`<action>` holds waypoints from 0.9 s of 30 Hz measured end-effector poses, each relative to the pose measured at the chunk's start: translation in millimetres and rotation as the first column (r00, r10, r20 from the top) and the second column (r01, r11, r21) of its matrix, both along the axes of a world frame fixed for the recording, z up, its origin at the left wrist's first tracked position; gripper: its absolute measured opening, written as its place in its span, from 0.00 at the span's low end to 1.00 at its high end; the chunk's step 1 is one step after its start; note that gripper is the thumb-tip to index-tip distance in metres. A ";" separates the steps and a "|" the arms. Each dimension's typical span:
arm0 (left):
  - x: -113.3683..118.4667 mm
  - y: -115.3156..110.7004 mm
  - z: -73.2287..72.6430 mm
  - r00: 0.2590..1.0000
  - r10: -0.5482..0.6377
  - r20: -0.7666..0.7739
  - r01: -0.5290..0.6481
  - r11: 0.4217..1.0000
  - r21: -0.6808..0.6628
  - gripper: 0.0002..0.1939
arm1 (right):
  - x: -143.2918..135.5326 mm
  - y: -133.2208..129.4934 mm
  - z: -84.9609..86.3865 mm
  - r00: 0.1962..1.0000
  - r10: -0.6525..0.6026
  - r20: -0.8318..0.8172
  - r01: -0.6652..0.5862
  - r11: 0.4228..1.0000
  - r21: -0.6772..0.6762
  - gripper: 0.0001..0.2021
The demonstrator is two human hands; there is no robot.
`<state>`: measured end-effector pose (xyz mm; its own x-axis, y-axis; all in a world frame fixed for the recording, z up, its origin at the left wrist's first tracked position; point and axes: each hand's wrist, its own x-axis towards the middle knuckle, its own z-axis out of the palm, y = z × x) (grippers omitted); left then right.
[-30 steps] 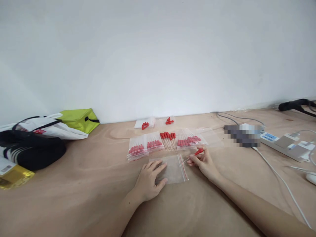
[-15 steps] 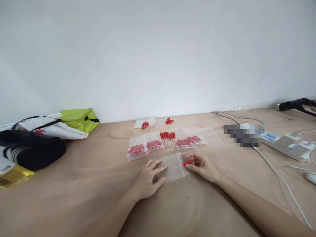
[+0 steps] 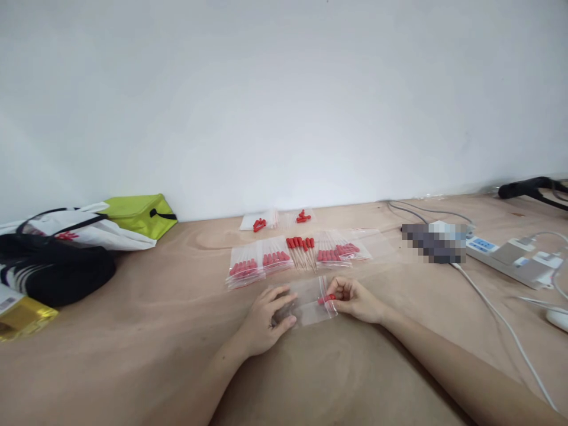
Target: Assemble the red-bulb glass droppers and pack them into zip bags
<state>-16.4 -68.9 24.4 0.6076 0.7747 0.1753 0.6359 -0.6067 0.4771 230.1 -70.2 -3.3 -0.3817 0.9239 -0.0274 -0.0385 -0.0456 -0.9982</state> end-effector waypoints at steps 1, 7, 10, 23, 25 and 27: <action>-2.0 1.1 1.6 1.000 -0.008 0.025 0.009 1.000 -0.029 0.20 | 3.1 2.0 -0.7 1.000 0.000 0.032 0.001 1.000 -0.009 0.17; -9.1 5.8 7.7 0.996 -0.072 0.048 0.077 0.991 -0.113 0.15 | 16.5 7.8 5.4 0.975 0.053 0.215 -0.096 0.976 0.194 0.14; -8.8 5.8 6.8 0.997 -0.071 0.027 0.074 0.990 -0.117 0.14 | 17.9 6.0 9.3 0.955 0.055 0.293 -0.140 0.950 0.280 0.14; -10.1 7.5 -4.4 0.987 -0.085 0.140 0.097 0.992 -0.079 0.04 | -9.3 81.4 39.0 0.578 -0.525 0.625 0.280 0.847 0.453 0.04; -10.1 7.3 -6.5 0.984 -0.079 0.161 0.091 0.994 -0.068 0.03 | -25.5 99.4 37.0 0.542 -0.534 0.649 0.297 0.844 0.446 0.06; -10.1 6.9 -7.5 0.982 -0.077 0.174 0.090 0.994 -0.064 0.03 | -35.7 115.5 32.4 0.505 -0.542 0.671 0.328 0.840 0.432 0.07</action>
<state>-26.5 -62.0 17.0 0.6362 0.7368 0.2288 0.4895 -0.6148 0.6185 194.4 45.3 29.2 0.1316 0.9832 0.1264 0.7625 -0.0189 -0.6468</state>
